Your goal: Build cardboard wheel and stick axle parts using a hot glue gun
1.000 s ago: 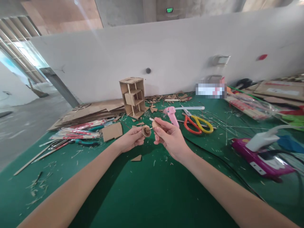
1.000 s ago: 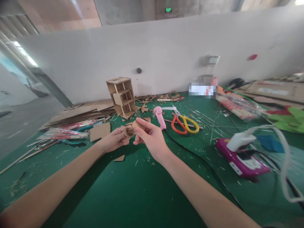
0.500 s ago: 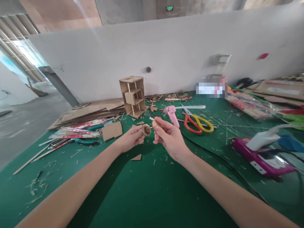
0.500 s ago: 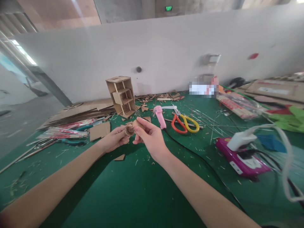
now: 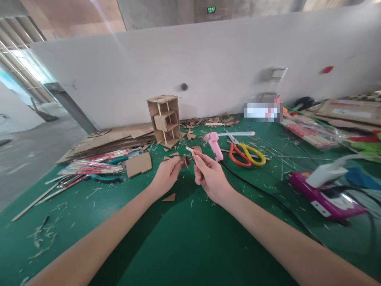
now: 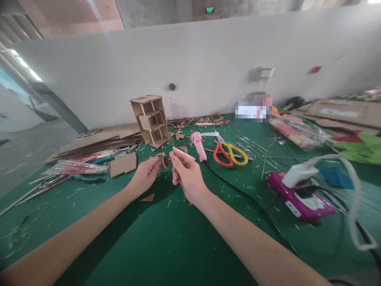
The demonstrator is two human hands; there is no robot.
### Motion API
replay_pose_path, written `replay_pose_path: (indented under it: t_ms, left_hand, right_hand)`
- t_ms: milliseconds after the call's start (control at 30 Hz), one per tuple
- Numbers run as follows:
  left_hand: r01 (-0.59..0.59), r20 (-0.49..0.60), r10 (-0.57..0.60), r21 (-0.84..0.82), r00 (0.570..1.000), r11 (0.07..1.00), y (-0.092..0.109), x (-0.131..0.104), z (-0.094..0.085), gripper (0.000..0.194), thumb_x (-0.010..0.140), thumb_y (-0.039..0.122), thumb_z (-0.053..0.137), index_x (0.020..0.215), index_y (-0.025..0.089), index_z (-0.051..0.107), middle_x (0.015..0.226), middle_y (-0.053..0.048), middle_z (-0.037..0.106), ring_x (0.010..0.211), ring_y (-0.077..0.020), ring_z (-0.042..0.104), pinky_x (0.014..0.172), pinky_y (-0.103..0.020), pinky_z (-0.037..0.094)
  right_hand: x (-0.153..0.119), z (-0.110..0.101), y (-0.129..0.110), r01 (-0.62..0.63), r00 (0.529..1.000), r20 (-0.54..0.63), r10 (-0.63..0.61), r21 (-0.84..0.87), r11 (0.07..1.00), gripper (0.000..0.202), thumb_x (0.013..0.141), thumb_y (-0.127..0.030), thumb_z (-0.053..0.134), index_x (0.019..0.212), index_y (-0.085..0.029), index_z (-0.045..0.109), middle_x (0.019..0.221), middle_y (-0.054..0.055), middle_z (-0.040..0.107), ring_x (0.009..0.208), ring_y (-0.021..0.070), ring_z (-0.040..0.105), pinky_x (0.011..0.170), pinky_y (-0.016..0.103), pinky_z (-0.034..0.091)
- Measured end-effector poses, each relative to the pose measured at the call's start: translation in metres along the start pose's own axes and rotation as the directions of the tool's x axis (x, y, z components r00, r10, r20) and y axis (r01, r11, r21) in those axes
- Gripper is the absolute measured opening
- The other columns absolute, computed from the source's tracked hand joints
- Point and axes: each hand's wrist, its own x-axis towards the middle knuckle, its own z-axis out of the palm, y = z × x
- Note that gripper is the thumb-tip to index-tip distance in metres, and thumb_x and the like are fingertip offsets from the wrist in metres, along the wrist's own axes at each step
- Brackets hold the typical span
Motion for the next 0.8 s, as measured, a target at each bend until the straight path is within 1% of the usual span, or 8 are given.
replay_pose_path:
  t_ms: [67, 167, 267, 367, 467, 567, 700, 800]
  left_hand:
    - [0.019, 0.023, -0.018, -0.059, 1.0, 0.998, 0.0, 0.001, 0.0, 0.03, 0.094, 0.033, 0.037, 0.082, 0.016, 0.058, 0.067, 0.0, 0.052, 0.062, -0.0129, 0.045, 0.06, -0.024, 0.033]
    - [0.105, 0.101, -0.083, -0.245, 0.991, 0.964, -0.004, 0.003, 0.0, 0.033, 0.093, 0.042, 0.039, 0.084, 0.015, 0.056, 0.061, 0.003, 0.042, 0.054, -0.0103, 0.037, 0.053, -0.023, 0.029]
    - [0.203, 0.22, -0.107, -0.481, 0.97, 0.853, -0.009, 0.005, 0.0, 0.035, 0.091, 0.048, 0.043, 0.084, 0.015, 0.054, 0.061, 0.005, 0.033, 0.049, -0.0072, 0.027, 0.046, -0.022, 0.022]
    - [0.284, 0.325, -0.086, -0.631, 0.942, 0.722, -0.013, 0.005, 0.0, 0.033, 0.09, 0.046, 0.047, 0.079, 0.015, 0.05, 0.058, 0.007, 0.026, 0.047, -0.0059, 0.02, 0.045, -0.022, 0.017]
    - [0.361, 0.389, -0.094, -0.704, 0.916, 0.612, -0.012, 0.005, -0.001, 0.032, 0.089, 0.044, 0.05, 0.075, 0.016, 0.048, 0.056, 0.008, 0.024, 0.046, -0.0054, 0.018, 0.045, -0.021, 0.015]
    - [0.417, 0.433, -0.104, -0.733, 0.895, 0.538, -0.008, 0.004, -0.003, 0.033, 0.089, 0.042, 0.052, 0.071, 0.016, 0.046, 0.053, 0.009, 0.022, 0.045, -0.0048, 0.016, 0.044, -0.02, 0.015]
    - [0.464, 0.481, -0.112, -0.721, 0.87, 0.514, -0.004, 0.004, -0.005, 0.033, 0.089, 0.042, 0.052, 0.069, 0.016, 0.045, 0.051, 0.009, 0.021, 0.044, -0.0048, 0.015, 0.043, -0.02, 0.014]
    - [0.444, 0.456, -0.121, -0.715, 0.882, 0.541, -0.002, 0.005, -0.005, 0.033, 0.088, 0.043, 0.051, 0.069, 0.016, 0.045, 0.051, 0.009, 0.021, 0.044, -0.005, 0.015, 0.043, -0.019, 0.014]
  right_hand:
    - [0.001, 0.0, 0.0, 0.016, 1.0, 0.012, -0.015, -0.037, 0.999, 0.047, 0.071, -0.043, 0.073, 0.112, -0.023, 0.062, 0.052, -0.01, 0.038, 0.04, 0.0036, 0.028, 0.034, 0.016, 0.023]
    - [0.002, -0.001, 0.001, 0.041, 0.999, 0.027, -0.039, -0.075, 0.996, 0.044, 0.072, -0.043, 0.072, 0.11, -0.024, 0.064, 0.057, -0.01, 0.034, 0.043, 0.0027, 0.018, 0.036, 0.017, 0.015]
    - [0.002, -0.002, 0.002, 0.039, 0.999, 0.04, -0.035, -0.095, 0.995, 0.043, 0.072, -0.043, 0.072, 0.11, -0.025, 0.065, 0.06, -0.009, 0.032, 0.046, 0.0035, 0.017, 0.037, 0.018, 0.014]
    - [0.001, -0.002, 0.002, 0.044, 0.998, 0.052, -0.038, -0.117, 0.992, 0.044, 0.072, -0.044, 0.071, 0.112, -0.026, 0.065, 0.062, -0.008, 0.033, 0.047, 0.0044, 0.017, 0.038, 0.019, 0.015]
    - [0.0, -0.001, 0.001, 0.048, 0.997, 0.073, -0.039, -0.138, 0.989, 0.045, 0.073, -0.044, 0.071, 0.113, -0.026, 0.064, 0.062, -0.008, 0.034, 0.049, 0.0049, 0.017, 0.039, 0.019, 0.015]
    - [-0.001, -0.001, 0.001, 0.052, 0.994, 0.1, -0.036, -0.164, 0.985, 0.045, 0.075, -0.045, 0.069, 0.115, -0.027, 0.063, 0.062, -0.007, 0.033, 0.05, 0.0057, 0.018, 0.04, 0.02, 0.015]
    - [0.0, -0.002, 0.001, 0.054, 0.994, 0.098, -0.036, -0.188, 0.981, 0.044, 0.076, -0.046, 0.068, 0.115, -0.028, 0.064, 0.063, -0.007, 0.031, 0.05, 0.0061, 0.017, 0.041, 0.02, 0.014]
    - [0.001, -0.003, -0.002, 0.065, 0.994, 0.1, -0.045, -0.212, 0.975, 0.043, 0.077, -0.046, 0.067, 0.115, -0.027, 0.064, 0.064, -0.006, 0.032, 0.051, 0.0064, 0.018, 0.041, 0.021, 0.014]
